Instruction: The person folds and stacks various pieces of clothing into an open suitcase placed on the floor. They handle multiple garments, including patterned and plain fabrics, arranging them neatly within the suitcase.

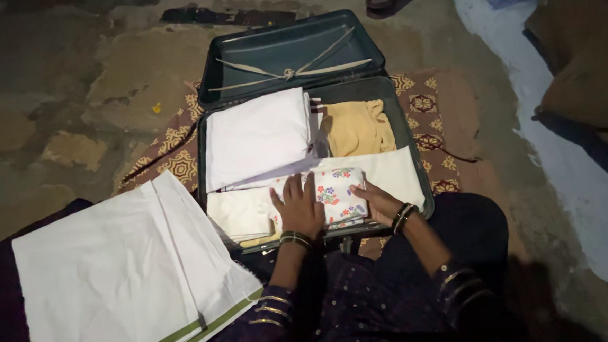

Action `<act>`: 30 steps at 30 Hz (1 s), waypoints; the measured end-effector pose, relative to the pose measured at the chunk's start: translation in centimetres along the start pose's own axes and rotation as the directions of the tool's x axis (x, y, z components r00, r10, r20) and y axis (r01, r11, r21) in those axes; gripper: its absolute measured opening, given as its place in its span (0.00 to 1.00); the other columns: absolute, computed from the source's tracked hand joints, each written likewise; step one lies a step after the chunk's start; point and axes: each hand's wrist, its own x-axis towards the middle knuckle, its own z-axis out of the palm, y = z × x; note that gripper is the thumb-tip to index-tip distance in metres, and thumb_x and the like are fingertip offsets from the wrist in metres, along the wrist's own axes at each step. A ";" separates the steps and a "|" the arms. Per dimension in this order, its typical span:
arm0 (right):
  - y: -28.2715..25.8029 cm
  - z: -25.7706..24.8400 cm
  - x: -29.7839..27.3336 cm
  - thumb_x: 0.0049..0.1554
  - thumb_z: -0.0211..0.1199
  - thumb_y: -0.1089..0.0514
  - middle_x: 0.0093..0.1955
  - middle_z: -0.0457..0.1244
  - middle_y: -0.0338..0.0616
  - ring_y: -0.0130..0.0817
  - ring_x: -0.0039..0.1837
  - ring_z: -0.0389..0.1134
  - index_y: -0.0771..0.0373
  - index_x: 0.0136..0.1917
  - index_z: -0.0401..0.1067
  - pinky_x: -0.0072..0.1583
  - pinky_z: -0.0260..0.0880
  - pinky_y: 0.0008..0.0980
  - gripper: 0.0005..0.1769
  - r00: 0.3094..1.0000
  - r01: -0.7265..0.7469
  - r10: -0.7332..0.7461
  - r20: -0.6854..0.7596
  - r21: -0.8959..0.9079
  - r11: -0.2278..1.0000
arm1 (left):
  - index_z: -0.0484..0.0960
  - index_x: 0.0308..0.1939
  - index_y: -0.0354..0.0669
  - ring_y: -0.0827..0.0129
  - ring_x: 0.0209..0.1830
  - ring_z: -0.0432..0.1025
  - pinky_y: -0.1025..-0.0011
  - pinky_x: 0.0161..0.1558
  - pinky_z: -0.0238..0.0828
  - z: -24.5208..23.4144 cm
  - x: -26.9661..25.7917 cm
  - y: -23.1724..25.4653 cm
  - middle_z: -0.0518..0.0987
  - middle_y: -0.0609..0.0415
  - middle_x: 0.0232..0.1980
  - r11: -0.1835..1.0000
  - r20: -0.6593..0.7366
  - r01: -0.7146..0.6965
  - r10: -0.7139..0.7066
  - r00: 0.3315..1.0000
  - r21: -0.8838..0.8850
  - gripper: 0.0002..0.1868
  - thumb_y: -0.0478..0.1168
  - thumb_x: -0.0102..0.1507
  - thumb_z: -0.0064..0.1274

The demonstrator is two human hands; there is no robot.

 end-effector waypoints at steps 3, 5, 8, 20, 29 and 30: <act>-0.5 0.4 0.0 0.60 0.58 0.53 0.67 0.62 0.47 0.38 0.64 0.68 0.57 0.80 0.44 0.58 0.76 0.43 0.40 0.999 -0.012 0.009 -0.035 -0.103 0.995 | 0.63 0.75 0.47 0.48 0.78 0.50 0.27 0.71 0.26 1.0 -0.3 -0.2 0.59 0.39 0.77 0.999 -0.009 -0.007 0.007 1.000 -0.032 0.41 0.47 0.56 0.44; -0.5 0.2 0.3 0.59 0.60 0.54 0.68 0.61 0.48 0.38 0.65 0.68 0.55 0.80 0.39 0.61 0.77 0.41 0.43 0.999 0.032 -0.031 0.014 -0.089 0.995 | 0.62 0.76 0.48 0.48 0.79 0.49 0.27 0.72 0.26 1.3 -0.4 -0.1 0.57 0.40 0.78 1.000 -0.001 -0.001 0.001 1.000 -0.023 0.41 0.47 0.57 0.44; 0.9 0.4 0.7 0.59 0.62 0.53 0.68 0.62 0.53 0.42 0.66 0.69 0.62 0.80 0.42 0.63 0.76 0.43 0.44 0.998 0.052 -0.049 0.031 -0.112 0.992 | 0.63 0.76 0.49 0.48 0.81 0.49 0.28 0.74 0.26 0.1 -1.4 0.2 0.57 0.41 0.78 0.999 0.002 0.031 -0.031 1.000 -0.042 0.39 0.45 0.58 0.46; 4.3 4.1 -1.6 0.49 0.76 0.55 0.71 0.59 0.54 0.55 0.70 0.61 0.64 0.66 0.65 0.69 0.62 0.51 0.36 0.277 0.220 -0.961 0.001 -0.974 0.062 | 0.58 0.78 0.46 0.46 0.86 0.33 0.29 0.75 0.25 -11.0 -4.6 -9.2 0.40 0.35 0.85 0.625 -0.435 0.542 -0.334 0.836 0.561 0.42 0.59 0.66 0.54; 4.2 4.2 -2.6 0.52 0.73 0.57 0.72 0.58 0.53 0.54 0.72 0.60 0.63 0.68 0.65 0.69 0.60 0.53 0.33 0.332 0.240 -0.940 0.081 -0.971 0.000 | 0.40 0.81 0.36 0.33 0.82 0.22 0.20 0.66 0.20 -12.1 -7.4 -13.2 0.26 0.23 0.81 0.406 -0.007 0.847 -0.901 0.434 0.344 0.69 0.69 0.52 0.61; 4.3 4.1 -2.7 0.52 0.72 0.57 0.72 0.58 0.53 0.54 0.72 0.60 0.63 0.68 0.65 0.69 0.60 0.52 0.33 0.335 0.242 -0.938 0.083 -0.970 0.001 | 0.41 0.81 0.36 0.32 0.82 0.23 0.20 0.67 0.21 -11.4 -7.4 -13.4 0.27 0.23 0.81 0.398 -0.014 0.853 -0.904 0.427 0.336 0.66 0.67 0.54 0.60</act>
